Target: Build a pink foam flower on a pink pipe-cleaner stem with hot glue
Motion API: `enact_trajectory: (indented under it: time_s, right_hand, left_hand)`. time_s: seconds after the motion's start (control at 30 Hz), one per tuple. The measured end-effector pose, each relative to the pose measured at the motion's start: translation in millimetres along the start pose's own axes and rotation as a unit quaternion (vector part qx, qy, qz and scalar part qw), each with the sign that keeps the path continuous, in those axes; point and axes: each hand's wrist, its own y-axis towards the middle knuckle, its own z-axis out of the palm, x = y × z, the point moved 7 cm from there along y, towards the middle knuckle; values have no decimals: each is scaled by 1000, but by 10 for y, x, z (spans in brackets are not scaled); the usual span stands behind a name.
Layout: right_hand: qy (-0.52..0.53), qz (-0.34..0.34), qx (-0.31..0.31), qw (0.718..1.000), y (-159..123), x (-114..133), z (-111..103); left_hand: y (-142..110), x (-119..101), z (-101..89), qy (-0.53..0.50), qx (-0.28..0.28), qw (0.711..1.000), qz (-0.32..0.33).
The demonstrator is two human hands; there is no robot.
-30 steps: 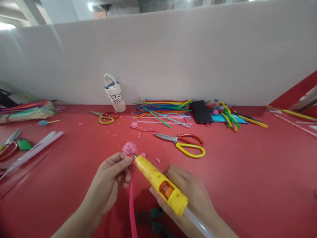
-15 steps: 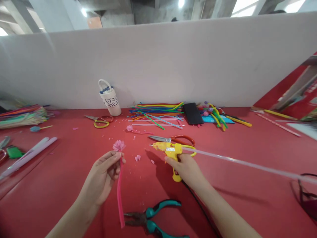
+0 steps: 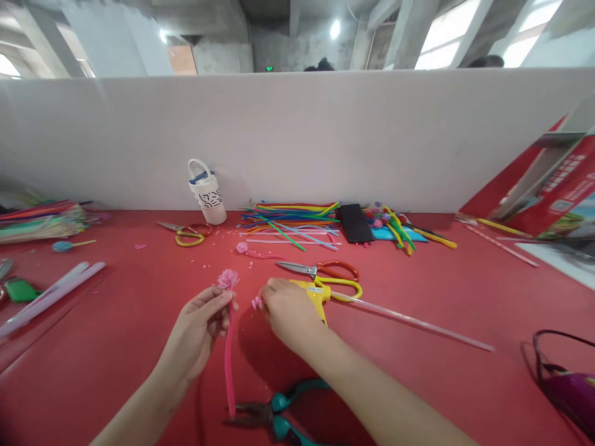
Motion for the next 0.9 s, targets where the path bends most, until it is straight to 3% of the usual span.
enact_trajectory:
  time_s: [0.13,0.33,0.5,0.67,0.8,0.9]
  right_hand:
    - [-3,-37,21,999,210,176,197]
    - [60,-12,23,998,264,177,312]
    - [205,52,-11,977,126,-13,23]
    - [351,49,-47,934,-53,-70,-355]
    - [402,26,-46,914,-123,15,-425]
    - [381,28,-65,922,-157,51,-442]
  left_hand:
    - [20,-8,-5,2,3,1000,11]
    - [2,-8,43,10,9,1000,6]
    - [-32,18,72,15,10,1000,-5]
    - [-55,46,90,30,10,999,-14]
    - [-72,45,101,47,13,999,-3]
    - [-88,31,111,58,14,998,7]
